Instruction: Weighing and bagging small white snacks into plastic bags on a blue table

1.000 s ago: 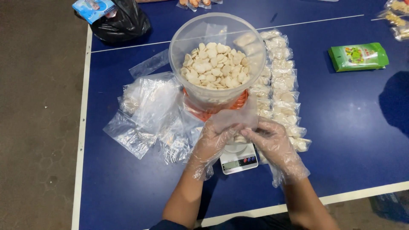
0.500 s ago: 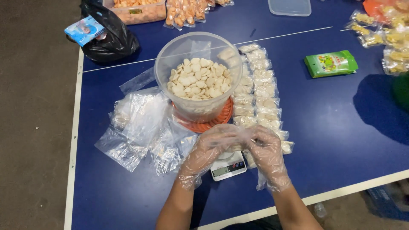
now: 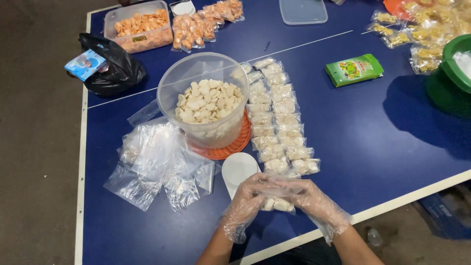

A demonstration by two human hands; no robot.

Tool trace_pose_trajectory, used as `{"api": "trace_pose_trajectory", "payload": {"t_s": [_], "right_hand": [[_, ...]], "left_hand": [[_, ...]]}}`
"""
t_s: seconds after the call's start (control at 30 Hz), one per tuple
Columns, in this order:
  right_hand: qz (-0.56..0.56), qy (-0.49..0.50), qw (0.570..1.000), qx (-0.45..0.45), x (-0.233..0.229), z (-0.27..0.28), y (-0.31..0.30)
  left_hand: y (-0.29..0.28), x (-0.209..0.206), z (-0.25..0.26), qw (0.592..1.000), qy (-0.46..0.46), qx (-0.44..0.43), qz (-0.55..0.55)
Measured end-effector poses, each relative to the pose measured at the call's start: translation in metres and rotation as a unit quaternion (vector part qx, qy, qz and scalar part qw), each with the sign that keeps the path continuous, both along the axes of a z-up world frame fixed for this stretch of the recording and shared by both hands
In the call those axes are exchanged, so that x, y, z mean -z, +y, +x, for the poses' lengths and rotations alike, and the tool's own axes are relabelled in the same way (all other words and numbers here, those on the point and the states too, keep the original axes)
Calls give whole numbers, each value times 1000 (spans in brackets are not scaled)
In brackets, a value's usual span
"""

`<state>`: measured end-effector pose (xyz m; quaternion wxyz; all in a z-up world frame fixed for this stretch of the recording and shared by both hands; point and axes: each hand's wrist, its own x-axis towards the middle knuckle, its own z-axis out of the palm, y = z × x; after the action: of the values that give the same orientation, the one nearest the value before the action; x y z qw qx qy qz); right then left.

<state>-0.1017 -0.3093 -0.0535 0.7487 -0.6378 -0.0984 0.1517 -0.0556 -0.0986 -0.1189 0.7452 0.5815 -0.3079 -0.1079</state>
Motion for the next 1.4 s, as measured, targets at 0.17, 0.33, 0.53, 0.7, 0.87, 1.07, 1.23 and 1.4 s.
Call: {"api": "trace_pose_trajectory", "payload": {"t_s": [0.17,0.33,0.53,0.7,0.87,1.07,1.23,1.4], "right_hand": [[-25,101,992,76,24,-23,2],[-58,197,966,154,16,-14,-1],[-202,9,959,200,-27,10,5],[-138,-40,956,257,-54,25,12],[-81,-116,954,264,-38,36,3],[12,-112,961,252,-26,36,4],[-21,-115,982,146,-59,27,-1],[-158,-151,974,52,-91,22,5]], "left_hand": [[-5,-17,-28,992,73,-59,80],[-5,-12,-18,997,12,-71,31],[-4,-67,-4,992,-12,-87,89],[-11,-101,6,989,-41,-123,70],[-13,-100,11,993,-1,-114,-6],[-5,-99,16,997,61,-37,-37],[3,-109,14,995,68,-63,-35],[7,-112,8,994,42,-98,11]]}}
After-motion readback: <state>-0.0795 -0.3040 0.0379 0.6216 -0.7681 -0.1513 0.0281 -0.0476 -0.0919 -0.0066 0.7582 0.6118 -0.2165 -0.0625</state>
